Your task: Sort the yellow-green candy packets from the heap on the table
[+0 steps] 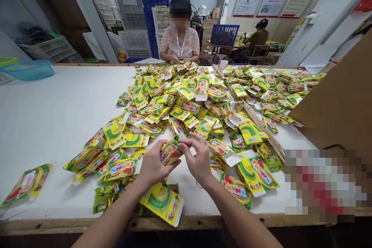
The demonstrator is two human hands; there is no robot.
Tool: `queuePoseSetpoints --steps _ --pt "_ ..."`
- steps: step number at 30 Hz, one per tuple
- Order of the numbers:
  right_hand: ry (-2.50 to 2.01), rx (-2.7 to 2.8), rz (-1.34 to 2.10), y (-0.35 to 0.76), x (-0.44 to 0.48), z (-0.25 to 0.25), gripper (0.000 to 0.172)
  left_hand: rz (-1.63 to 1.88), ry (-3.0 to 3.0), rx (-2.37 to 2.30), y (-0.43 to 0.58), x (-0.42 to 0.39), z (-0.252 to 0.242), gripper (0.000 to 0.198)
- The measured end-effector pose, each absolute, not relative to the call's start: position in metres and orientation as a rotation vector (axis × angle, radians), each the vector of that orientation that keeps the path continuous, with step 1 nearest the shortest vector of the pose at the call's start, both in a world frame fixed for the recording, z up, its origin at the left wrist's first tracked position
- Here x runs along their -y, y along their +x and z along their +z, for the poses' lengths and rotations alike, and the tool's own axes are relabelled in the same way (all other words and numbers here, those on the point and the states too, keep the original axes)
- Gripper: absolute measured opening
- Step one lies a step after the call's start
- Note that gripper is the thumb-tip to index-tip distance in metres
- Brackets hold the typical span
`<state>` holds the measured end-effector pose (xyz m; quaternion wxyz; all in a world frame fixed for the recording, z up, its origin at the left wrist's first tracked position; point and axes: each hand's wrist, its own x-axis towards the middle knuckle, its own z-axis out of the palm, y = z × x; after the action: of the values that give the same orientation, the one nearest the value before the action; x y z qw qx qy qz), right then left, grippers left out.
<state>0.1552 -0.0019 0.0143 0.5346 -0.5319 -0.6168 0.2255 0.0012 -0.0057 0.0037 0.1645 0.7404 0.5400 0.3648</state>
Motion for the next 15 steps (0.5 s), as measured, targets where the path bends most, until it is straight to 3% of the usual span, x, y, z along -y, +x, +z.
queuePoseSetpoints --steps 6,10,15 --pt "-1.201 1.668 0.915 0.1585 0.0035 0.0137 0.03 1.057 2.232 -1.683 -0.0006 0.0048 -0.0007 0.041" --pt "-1.209 1.671 1.003 0.1539 0.0065 0.0097 0.022 0.946 2.397 -1.689 0.0034 0.0081 -0.0044 0.035" --pt "-1.128 1.709 1.11 0.1523 0.0079 0.0113 0.028 0.945 2.392 -1.696 0.0042 0.0086 -0.0029 0.031"
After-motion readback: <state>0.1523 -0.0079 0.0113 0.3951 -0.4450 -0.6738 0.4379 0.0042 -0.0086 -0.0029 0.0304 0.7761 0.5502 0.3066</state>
